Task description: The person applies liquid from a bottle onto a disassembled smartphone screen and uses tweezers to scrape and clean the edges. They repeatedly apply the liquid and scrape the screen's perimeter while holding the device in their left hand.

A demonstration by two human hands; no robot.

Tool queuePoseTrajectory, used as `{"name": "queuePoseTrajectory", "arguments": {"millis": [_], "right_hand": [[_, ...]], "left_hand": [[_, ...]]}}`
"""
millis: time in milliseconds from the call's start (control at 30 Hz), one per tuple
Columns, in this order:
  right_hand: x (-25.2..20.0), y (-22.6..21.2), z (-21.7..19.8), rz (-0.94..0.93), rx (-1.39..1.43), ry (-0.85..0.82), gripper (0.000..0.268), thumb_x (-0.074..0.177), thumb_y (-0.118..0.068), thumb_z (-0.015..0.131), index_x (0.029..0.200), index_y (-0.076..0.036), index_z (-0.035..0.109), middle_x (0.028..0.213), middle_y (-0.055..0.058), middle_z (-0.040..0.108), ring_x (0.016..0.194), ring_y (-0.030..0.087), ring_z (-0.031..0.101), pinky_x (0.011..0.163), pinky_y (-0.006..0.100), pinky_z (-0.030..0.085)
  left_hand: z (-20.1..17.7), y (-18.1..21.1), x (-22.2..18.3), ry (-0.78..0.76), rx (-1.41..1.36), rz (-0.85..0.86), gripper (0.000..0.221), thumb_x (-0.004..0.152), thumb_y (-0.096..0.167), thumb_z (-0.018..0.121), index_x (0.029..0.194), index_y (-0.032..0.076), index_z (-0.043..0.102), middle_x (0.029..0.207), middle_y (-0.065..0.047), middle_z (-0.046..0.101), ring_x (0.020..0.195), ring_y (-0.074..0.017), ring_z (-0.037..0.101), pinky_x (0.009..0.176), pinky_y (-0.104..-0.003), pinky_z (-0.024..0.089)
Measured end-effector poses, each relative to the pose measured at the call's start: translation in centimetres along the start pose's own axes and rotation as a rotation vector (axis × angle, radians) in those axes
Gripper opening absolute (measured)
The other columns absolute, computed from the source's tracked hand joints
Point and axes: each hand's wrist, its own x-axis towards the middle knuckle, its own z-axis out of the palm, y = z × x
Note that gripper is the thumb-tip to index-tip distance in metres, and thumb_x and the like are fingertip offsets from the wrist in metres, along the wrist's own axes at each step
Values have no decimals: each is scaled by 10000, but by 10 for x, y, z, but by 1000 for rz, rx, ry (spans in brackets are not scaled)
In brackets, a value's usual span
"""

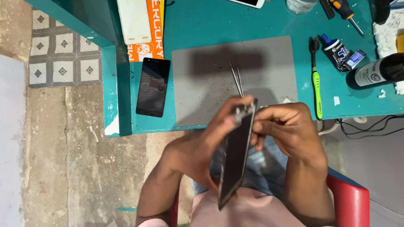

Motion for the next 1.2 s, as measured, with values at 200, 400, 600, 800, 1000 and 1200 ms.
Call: {"name": "queuePoseTrajectory", "arguments": {"millis": [200, 400, 600, 800, 1000, 1200], "right_hand": [[37, -1, 17, -49, -434, 530, 146, 985, -90, 738, 1093, 3, 769, 930, 104, 763, 722, 145, 670, 548, 271, 523], [46, 16, 39, -421, -1500, 496, 379, 776, -345, 875, 978, -41, 773, 896, 127, 712, 803, 325, 697, 618, 414, 533], [42, 24, 35, -456, -1443, 614, 100, 880, -162, 811, 934, -95, 760, 914, 84, 733, 830, 289, 715, 693, 399, 554], [11, 8, 19, -463, -1078, 612, 173, 938, -7, 848, 1081, 6, 750, 995, 134, 757, 819, 172, 733, 704, 262, 557], [-1, 9, 11, -490, -1031, 580, 129, 1014, 11, 812, 1124, 24, 746, 969, 138, 744, 849, 148, 722, 731, 234, 556], [13, 27, 7, -146, -606, 665, 252, 979, -77, 758, 1218, -1, 738, 886, 79, 743, 721, 77, 667, 568, 202, 499]], "left_hand": [[-30, -14, -12, 279, 317, -199, 1704, 430, 202, 1042, 1684, 154, -111, 1763, -232, 35, 1598, -347, 231, 1332, -449, 293], [-45, -44, -8, 449, 459, -289, 1744, 425, 203, 1093, 1635, 100, -159, 1729, -268, 57, 1623, -398, 158, 1344, -477, 240], [-44, -70, -12, 457, 355, -536, 1714, 534, 232, 1054, 1619, 88, -265, 1720, -293, 178, 1559, -408, 385, 1247, -478, 410], [-43, -76, -10, 414, 404, -526, 1715, 508, 223, 1075, 1592, 83, -247, 1722, -310, -22, 1553, -439, 328, 1234, -506, 417], [-45, -76, -8, 372, 444, -517, 1719, 481, 287, 1078, 1590, 46, -212, 1721, -298, -60, 1566, -446, 278, 1237, -498, 412], [-46, -76, -8, 340, 546, -497, 1744, 438, 299, 1094, 1580, 28, -195, 1700, -295, -35, 1585, -454, 163, 1253, -504, 374]]}}
